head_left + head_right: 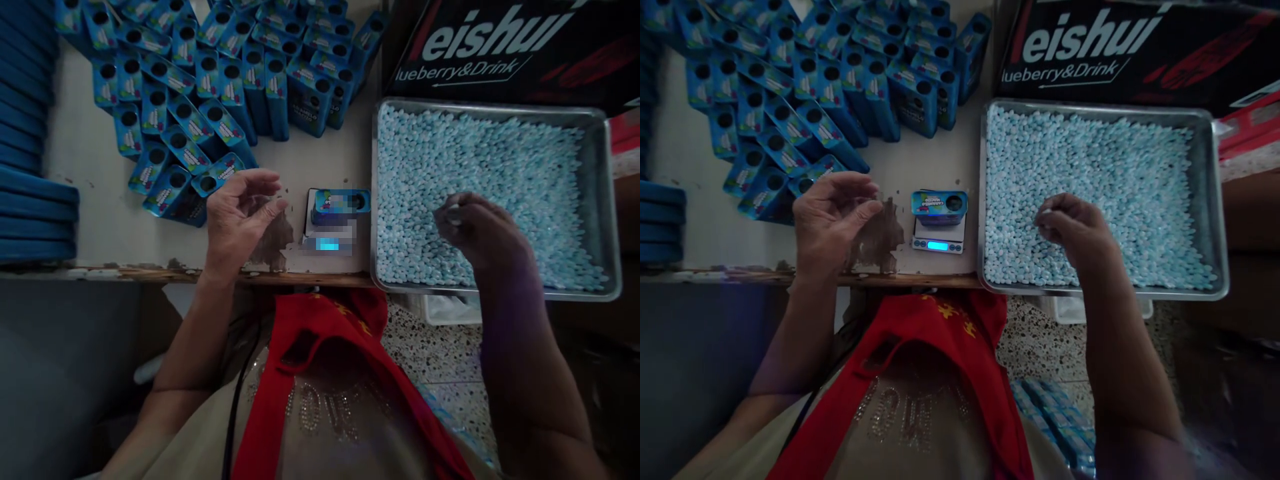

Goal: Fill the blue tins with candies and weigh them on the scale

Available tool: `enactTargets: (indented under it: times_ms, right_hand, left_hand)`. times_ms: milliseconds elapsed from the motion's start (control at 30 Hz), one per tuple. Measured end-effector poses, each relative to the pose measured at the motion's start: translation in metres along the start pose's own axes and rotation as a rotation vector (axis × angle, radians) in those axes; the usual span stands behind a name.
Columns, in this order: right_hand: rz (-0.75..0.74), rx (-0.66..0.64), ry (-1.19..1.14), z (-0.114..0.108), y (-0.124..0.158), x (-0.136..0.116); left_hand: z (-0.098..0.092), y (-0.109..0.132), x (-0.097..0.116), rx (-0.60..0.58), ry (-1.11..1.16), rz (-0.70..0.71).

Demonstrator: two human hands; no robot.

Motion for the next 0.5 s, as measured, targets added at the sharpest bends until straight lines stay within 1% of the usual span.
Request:
enactTargets:
  times_ms: [67, 100, 167, 233, 300, 367, 433, 500]
  right_hand:
    - [0.085, -0.025, -0.267, -0.001, 0.002, -0.001]
    - [0.118, -0.046, -0.360, 0.000, 0.003, -0.002]
    - [0.166, -0.093, -0.486, 0.006, 0.004, -0.004]
    - [0.173, -0.111, -0.564, 0.014, 0.003, -0.007]
    - [0.155, -0.131, -0.603, 0.023, -0.001, -0.009]
    - [0.088, -0.158, -0.599, 0.031, -0.005, -0.013]
    - [-0.023, -0.196, -0.528, 0.039, -0.007, -0.018]
    - [-0.129, -0.218, -0.415, 0.045, -0.006, -0.024]
  left_hand:
    - [0.002, 0.000, 0.006, 0.014, 0.039, 0.026]
    - [0.003, 0.000, 0.008, 0.005, 0.055, 0.035]
    - [0.007, 0.001, 0.012, -0.034, 0.043, 0.036]
    - [0.010, 0.001, 0.013, -0.074, -0.008, 0.023]
    - [0.011, 0.001, 0.015, -0.084, -0.034, 0.039]
    - [0.010, 0.002, 0.016, -0.083, -0.028, 0.083]
    - [0.008, 0.002, 0.016, -0.077, -0.029, 0.113]
    - [0.007, 0.003, 0.016, -0.064, -0.047, 0.111]
Point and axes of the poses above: each hand's wrist, its own y-axis away from the middle knuckle, its own z-axis out of the palm, x = y × z, the point moved 2 cm from there along -y, towards the middle knuckle
